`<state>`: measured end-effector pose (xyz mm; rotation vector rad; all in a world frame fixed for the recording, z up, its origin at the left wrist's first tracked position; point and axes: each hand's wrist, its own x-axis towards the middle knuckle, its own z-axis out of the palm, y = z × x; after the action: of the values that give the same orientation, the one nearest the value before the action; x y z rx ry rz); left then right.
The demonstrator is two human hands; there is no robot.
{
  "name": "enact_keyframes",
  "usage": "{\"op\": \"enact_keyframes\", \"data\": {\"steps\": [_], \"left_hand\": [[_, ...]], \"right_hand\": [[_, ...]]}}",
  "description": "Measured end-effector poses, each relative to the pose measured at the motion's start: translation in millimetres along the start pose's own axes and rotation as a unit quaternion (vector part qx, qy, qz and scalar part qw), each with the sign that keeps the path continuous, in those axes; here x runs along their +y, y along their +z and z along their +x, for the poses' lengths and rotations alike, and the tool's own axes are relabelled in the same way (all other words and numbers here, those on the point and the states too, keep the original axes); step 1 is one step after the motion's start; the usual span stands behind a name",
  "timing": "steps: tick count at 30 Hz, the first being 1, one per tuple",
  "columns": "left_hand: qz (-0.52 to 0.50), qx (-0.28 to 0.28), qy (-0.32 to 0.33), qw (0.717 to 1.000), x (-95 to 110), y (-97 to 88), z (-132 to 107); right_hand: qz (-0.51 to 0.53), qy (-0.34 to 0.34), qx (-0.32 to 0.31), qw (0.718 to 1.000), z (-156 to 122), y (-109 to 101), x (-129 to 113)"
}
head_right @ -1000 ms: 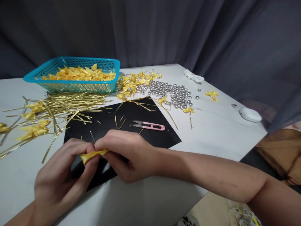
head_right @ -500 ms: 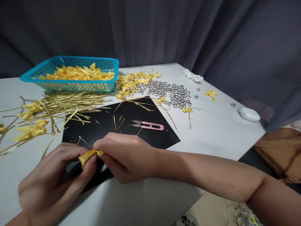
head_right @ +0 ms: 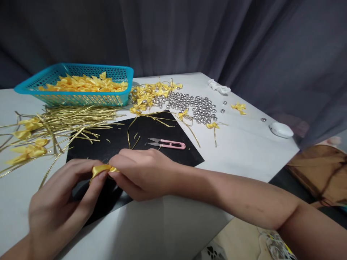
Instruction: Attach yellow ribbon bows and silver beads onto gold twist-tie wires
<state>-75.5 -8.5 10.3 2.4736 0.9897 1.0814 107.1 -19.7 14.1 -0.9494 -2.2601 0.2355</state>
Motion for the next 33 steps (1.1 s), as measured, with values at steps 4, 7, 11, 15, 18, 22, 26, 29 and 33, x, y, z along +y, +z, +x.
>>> {"op": "enact_keyframes", "data": {"steps": [4, 7, 11, 15, 18, 22, 26, 29, 33], "left_hand": [[0.011, 0.011, 0.001, 1.0, 0.6, 0.1, -1.2], [0.008, 0.017, -0.012, 1.0, 1.2, 1.2, -1.0], [0.01, 0.022, -0.016, 1.0, 1.2, 1.9, 0.2], [-0.006, 0.002, -0.013, 1.0, 2.1, 1.3, 1.7], [-0.015, -0.002, -0.01, 1.0, 3.2, 1.0, 2.7], [-0.014, 0.003, -0.019, 1.0, 4.1, 1.8, 3.4], [-0.026, -0.001, -0.024, 0.999, 3.7, 3.3, 3.4], [-0.031, -0.003, -0.027, 0.999, 2.7, 3.4, 3.1], [-0.032, -0.008, -0.021, 0.999, 2.0, 2.3, 3.0]], "right_hand": [[-0.019, 0.016, -0.023, 0.999, -1.0, -1.5, -1.4], [-0.005, 0.007, -0.043, 0.999, 0.0, -4.1, -0.2], [0.024, -0.006, -0.021, 0.999, 0.4, -4.0, 0.9], [0.028, -0.009, 0.014, 0.999, -0.9, -1.3, -1.0], [0.041, -0.004, 0.027, 0.999, -0.8, 0.0, -1.5], [0.068, -0.022, 0.03, 0.997, 0.5, 0.0, 1.2], [0.074, -0.025, 0.024, 0.997, 1.1, -0.5, 3.5], [0.078, -0.023, 0.021, 0.996, 1.4, -0.7, 3.0], [0.079, -0.013, 0.035, 0.996, 1.6, 0.6, 0.7]]}}
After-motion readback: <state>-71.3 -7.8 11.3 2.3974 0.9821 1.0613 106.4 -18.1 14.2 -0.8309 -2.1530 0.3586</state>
